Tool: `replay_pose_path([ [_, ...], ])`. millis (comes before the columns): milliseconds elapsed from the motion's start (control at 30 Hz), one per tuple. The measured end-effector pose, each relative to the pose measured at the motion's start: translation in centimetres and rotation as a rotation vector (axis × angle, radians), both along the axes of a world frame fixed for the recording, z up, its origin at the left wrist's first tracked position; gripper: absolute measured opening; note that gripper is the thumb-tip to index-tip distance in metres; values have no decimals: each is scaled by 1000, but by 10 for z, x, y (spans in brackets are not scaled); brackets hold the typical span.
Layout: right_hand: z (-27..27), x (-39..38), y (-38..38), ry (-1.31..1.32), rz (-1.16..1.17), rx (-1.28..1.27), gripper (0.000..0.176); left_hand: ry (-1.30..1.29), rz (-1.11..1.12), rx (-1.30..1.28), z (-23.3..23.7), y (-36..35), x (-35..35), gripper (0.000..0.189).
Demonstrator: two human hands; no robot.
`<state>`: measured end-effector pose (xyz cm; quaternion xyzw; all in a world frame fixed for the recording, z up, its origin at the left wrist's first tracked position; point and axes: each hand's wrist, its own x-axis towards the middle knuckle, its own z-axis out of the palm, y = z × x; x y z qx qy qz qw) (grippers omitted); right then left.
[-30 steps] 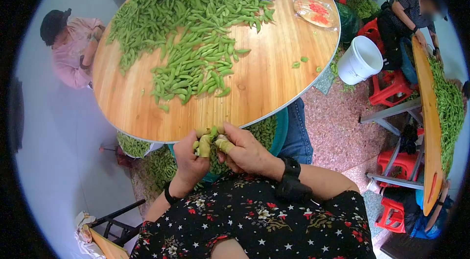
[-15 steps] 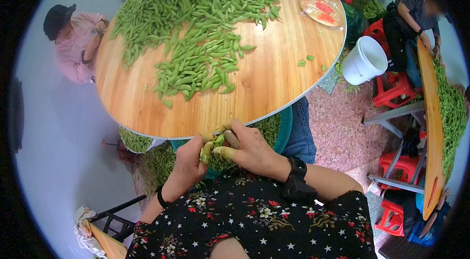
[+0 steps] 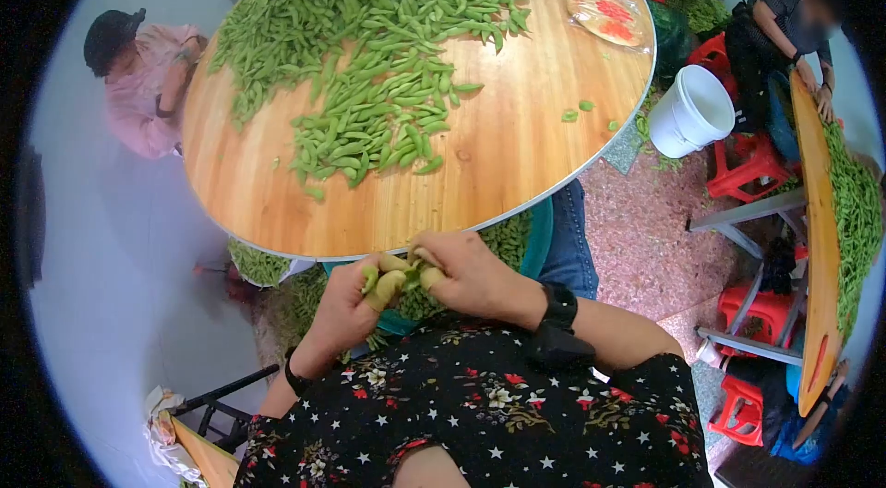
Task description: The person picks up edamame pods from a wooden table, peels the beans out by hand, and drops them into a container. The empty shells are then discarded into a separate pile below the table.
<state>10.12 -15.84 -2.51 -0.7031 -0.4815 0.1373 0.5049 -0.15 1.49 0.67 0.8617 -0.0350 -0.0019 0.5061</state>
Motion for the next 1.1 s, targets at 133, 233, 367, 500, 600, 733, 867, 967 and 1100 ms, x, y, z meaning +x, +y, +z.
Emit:
replay_pose_path([
  [133,19,2,-6,1022,26,-107,11,208,122,-304,-11,7,1,16],
  [233,29,-1,-6,1154,14,-84,13,169,132,-280,-14,1,5,14],
  [367,13,-5,-2,1106,-22,68,12,-181,127,159,-12,-7,8,16],
  [500,18,-6,-3,1076,3,2,9,-262,166,238,-27,-8,5,15],
  [600,16,-5,-5,1115,13,101,7,365,178,-652,-24,-1,7,17],
  [733,15,0,-6,1112,2,-13,9,526,140,-863,-17,7,4,18],
  [867,17,-9,0,394,-226,56,18,236,210,-298,-16,6,-1,23],
  [967,19,-12,-1,267,-161,-23,23,58,186,12,-1,-8,-7,30],
  [1100,12,-12,-4,281,-83,-112,23,9,43,79,10,-8,-9,51],
])
